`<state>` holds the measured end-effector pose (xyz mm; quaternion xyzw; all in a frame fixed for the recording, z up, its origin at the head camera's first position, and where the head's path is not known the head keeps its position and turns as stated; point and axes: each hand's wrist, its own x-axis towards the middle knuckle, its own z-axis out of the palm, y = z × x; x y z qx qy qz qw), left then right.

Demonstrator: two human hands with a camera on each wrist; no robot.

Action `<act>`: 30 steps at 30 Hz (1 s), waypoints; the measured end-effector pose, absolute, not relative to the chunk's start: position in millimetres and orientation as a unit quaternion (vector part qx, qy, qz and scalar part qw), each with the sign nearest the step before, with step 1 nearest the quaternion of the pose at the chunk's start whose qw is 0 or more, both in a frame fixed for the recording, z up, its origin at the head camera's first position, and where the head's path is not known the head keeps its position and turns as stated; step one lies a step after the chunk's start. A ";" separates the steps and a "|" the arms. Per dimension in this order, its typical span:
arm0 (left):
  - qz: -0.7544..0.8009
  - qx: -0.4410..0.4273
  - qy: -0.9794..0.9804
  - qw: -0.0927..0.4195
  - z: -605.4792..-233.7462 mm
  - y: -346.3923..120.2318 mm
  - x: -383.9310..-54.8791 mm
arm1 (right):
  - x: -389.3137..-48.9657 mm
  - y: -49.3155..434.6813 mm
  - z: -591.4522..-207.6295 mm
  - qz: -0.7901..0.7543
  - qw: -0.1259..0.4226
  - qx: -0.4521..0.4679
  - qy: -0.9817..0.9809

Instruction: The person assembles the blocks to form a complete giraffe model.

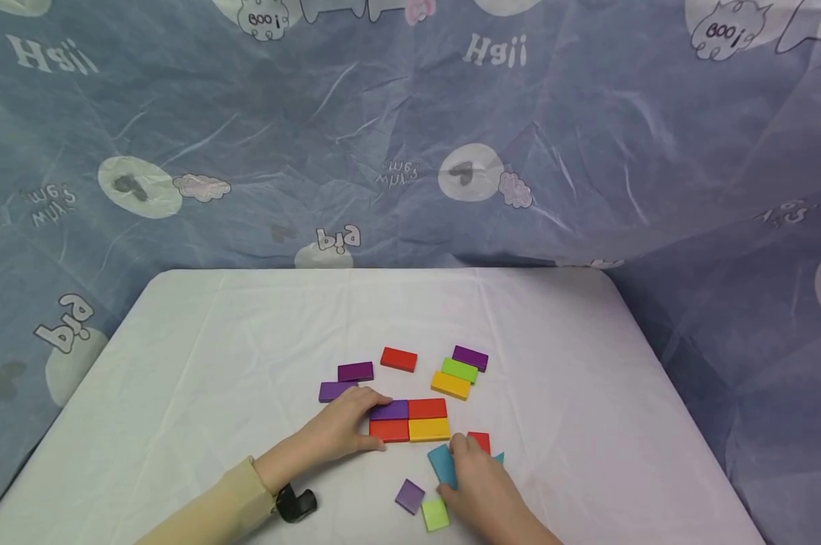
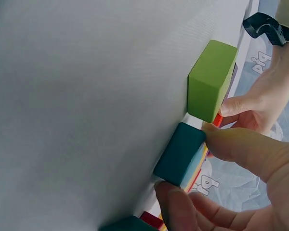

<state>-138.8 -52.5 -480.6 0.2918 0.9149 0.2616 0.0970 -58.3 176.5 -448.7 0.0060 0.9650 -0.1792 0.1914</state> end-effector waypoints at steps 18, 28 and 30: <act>0.263 0.295 0.914 0.096 -481.5 -52.4 -139.2 | -59.1 174.6 -451.9 -0.238 0.164 0.036 0.957; 0.262 0.291 0.914 0.103 -482.1 -52.4 -140.4 | -71.3 186.4 -435.1 -0.198 0.128 -0.029 0.971; 0.261 0.291 0.914 0.104 -481.4 -52.7 -140.4 | -75.4 193.4 -430.8 -0.185 0.124 -0.092 0.971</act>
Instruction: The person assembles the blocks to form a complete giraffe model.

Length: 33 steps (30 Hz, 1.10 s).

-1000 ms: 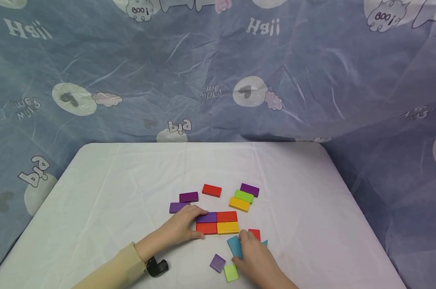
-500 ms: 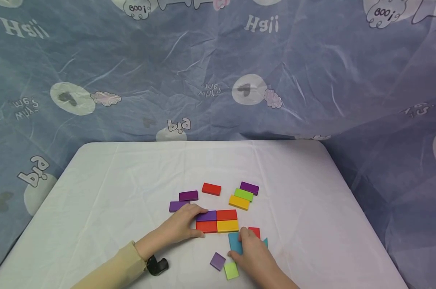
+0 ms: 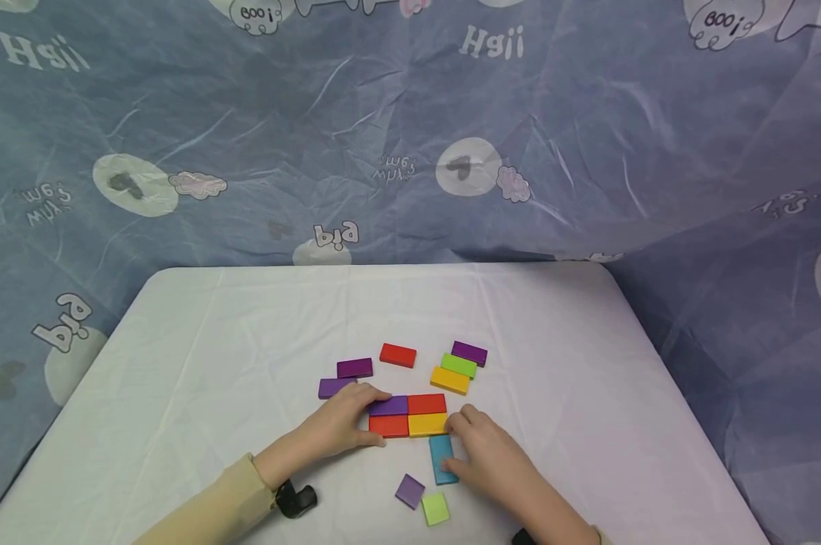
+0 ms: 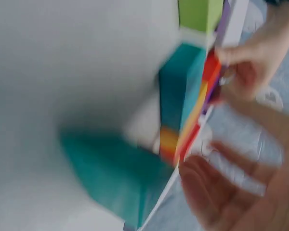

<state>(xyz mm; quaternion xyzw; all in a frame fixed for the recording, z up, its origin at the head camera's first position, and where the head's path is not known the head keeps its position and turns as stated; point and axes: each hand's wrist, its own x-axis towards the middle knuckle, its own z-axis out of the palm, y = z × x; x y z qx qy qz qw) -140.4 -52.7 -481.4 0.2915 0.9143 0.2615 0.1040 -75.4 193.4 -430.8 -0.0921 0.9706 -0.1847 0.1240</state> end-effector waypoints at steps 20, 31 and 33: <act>0.262 0.288 0.914 0.110 -483.1 -51.9 -138.5 | -85.7 205.0 -445.7 -0.157 0.218 -0.183 0.946; 0.260 0.287 0.916 0.105 -483.1 -51.7 -140.4 | -88.3 205.6 -447.1 -0.158 0.212 -0.197 0.944; 0.261 0.287 0.916 0.104 -482.3 -52.0 -140.3 | -88.3 206.0 -446.6 -0.162 0.210 -0.198 0.944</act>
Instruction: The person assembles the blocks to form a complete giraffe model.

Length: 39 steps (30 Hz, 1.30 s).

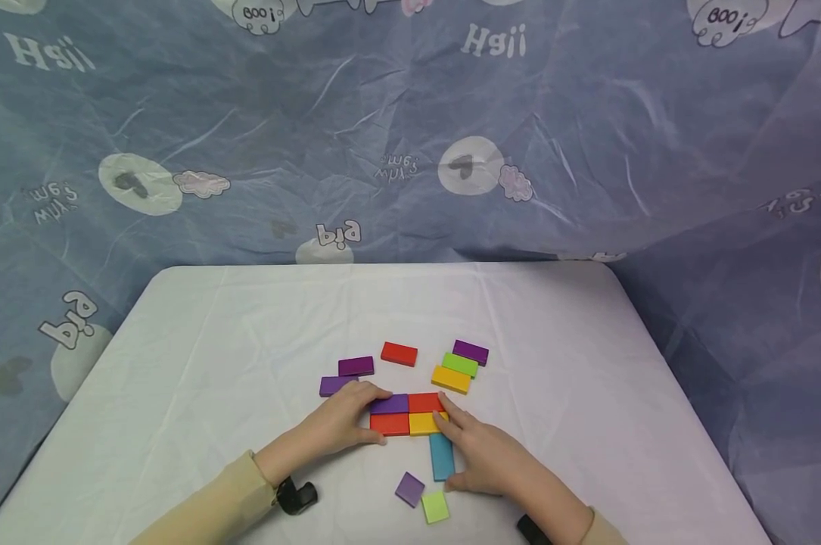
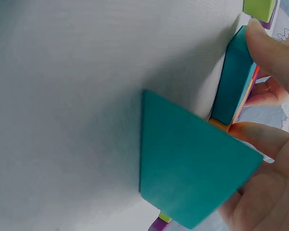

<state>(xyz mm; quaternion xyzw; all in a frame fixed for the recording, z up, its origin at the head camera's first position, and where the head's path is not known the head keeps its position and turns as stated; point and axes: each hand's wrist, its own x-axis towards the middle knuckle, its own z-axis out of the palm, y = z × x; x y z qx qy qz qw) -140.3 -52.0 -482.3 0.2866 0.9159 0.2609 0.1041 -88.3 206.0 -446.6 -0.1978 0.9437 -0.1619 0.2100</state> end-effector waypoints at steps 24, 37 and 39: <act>0.269 0.298 0.911 0.093 -482.6 -51.9 -138.9 | -37.3 191.9 -444.6 -0.193 0.161 -0.334 0.909; 0.266 0.296 0.912 0.100 -482.1 -51.8 -138.8 | -37.2 199.6 -450.6 -0.190 0.172 -0.309 0.916; 0.268 0.296 0.912 0.099 -481.0 -52.1 -139.1 | -37.2 202.1 -450.0 -0.186 0.150 -0.312 0.919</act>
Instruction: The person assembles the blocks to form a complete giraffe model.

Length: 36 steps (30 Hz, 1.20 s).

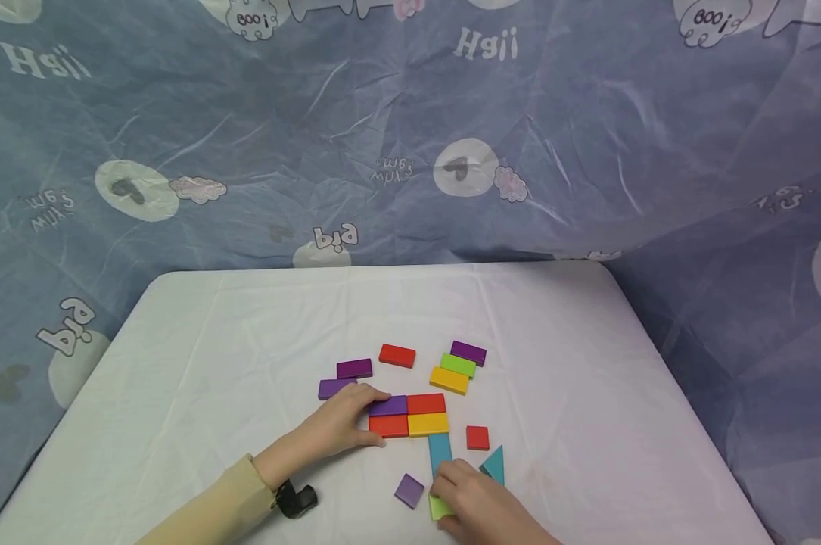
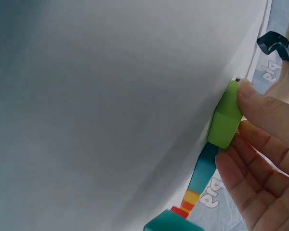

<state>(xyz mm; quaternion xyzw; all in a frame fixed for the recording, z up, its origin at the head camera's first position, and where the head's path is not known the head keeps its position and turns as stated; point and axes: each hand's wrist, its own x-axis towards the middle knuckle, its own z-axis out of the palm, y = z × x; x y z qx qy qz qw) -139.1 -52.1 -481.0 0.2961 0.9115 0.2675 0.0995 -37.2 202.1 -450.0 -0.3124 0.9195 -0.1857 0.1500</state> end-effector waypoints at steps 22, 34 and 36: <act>0.265 0.294 0.913 0.101 -481.1 -52.8 -138.7 | -40.5 208.8 -449.7 -0.178 0.133 -0.289 0.931; 0.263 0.292 0.914 0.103 -481.0 -52.6 -139.4 | -41.3 209.2 -449.6 -0.166 0.121 -0.291 0.934; 0.263 0.293 0.914 0.102 -481.4 -52.6 -139.4 | -41.6 208.8 -448.6 -0.166 0.124 -0.289 0.935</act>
